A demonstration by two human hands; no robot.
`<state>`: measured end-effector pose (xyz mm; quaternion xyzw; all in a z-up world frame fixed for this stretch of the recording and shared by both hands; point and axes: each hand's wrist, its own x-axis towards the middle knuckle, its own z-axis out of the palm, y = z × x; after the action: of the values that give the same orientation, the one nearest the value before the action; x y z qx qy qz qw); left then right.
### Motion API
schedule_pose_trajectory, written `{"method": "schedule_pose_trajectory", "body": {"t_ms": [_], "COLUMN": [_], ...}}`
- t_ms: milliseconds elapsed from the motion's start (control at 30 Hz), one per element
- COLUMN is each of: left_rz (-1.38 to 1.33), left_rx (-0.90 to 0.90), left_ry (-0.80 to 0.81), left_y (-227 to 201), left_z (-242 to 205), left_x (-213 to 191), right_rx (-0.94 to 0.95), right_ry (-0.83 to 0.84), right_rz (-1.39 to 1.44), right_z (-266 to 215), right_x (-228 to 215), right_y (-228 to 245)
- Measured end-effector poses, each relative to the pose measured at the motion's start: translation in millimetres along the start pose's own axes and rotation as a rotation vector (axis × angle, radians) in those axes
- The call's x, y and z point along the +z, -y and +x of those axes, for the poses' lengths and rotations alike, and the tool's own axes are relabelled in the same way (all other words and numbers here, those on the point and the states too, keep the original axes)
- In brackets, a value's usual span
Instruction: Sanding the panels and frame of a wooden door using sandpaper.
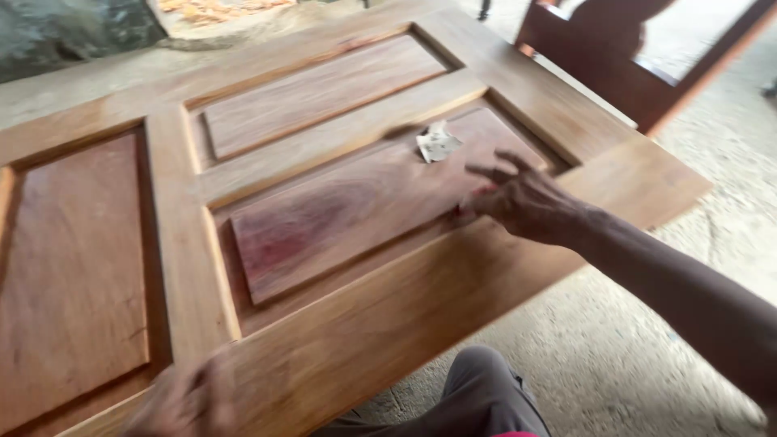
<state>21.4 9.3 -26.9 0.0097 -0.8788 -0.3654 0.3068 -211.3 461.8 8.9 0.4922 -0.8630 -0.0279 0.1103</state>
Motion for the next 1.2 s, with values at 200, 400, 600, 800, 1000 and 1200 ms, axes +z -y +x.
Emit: {"method": "schedule_pose_trajectory", "body": {"t_ms": [200,400,600,800,1000,1200], "left_rz": [-0.850,-1.082,0.030,0.216,0.211,0.039], "left_rx": [-0.007,-0.423,0.433,0.516,0.507,0.799], "left_ry": [0.407,-0.009,0.324,0.384,0.483,0.298], "left_y": [-109.9,-87.2,-82.7,-68.0,-89.6,-144.8], "left_z": [34.8,72.9,121.5,133.6,155.9,159.1], "left_x": [131.3,135.8,114.2,145.5,274.6,336.1], "right_rx": [0.360,0.299,0.738,1.186,1.300,1.386], "right_ry": [-0.740,-0.735,-0.882,-0.815,-0.752,-0.797], "right_rz": [0.049,0.221,0.117,-0.099,-0.018,0.050], "right_z": [44.1,49.9,-73.2,-133.5,-124.5,-122.2], "right_x": [-21.6,-9.1,49.2,69.2,76.5,67.1], "right_y": [157.3,211.0,89.0,0.4,-17.2,-7.5]}}
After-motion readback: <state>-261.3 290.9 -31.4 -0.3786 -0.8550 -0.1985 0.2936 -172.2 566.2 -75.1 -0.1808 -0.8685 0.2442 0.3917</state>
